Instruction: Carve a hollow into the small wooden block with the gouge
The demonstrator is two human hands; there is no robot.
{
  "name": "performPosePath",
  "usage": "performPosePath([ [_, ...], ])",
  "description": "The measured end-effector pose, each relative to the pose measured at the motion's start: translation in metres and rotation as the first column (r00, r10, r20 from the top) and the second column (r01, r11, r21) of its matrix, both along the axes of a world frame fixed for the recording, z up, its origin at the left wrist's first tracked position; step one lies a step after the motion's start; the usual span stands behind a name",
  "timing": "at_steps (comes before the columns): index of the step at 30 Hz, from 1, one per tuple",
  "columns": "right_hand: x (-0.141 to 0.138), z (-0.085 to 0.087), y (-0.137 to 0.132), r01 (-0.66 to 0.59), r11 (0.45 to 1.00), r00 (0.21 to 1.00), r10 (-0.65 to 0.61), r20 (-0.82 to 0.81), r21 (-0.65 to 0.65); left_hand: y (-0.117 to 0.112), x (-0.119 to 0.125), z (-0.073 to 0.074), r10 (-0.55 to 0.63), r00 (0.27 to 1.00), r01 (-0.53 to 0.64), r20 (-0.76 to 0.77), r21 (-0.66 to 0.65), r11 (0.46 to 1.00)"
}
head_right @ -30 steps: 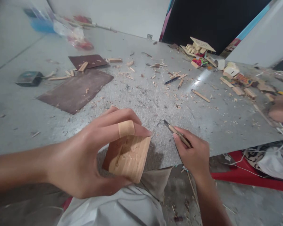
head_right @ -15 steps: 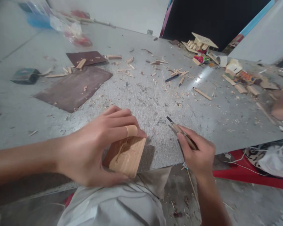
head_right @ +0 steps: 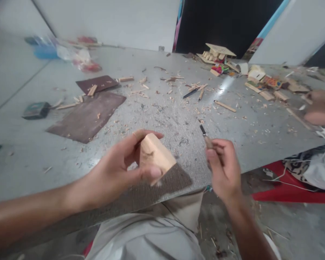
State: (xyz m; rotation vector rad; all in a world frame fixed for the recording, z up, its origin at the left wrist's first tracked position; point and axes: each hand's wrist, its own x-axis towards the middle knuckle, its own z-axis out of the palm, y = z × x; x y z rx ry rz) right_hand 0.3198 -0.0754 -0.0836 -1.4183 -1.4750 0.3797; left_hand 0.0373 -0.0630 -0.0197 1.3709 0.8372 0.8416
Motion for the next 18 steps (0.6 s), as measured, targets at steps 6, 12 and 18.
performPosePath([
  [6,-0.081,0.012,-0.020,-0.442,0.897,0.752,0.373,-0.543,0.005,-0.009,0.010,0.000,0.177,0.966,-0.159,0.186,-0.105,0.982],
  [12,-0.111,0.020,-0.009,-0.258,0.963,0.644,0.232,-0.729,0.079,-0.020,0.003,0.003,0.155,0.958,-0.108,0.242,-0.196,0.975],
  [18,-0.115,0.017,-0.007,-0.285,0.938,0.520,0.323,-0.791,0.196,-0.023,0.001,0.001,0.162,0.961,-0.101,0.226,-0.262,0.960],
])
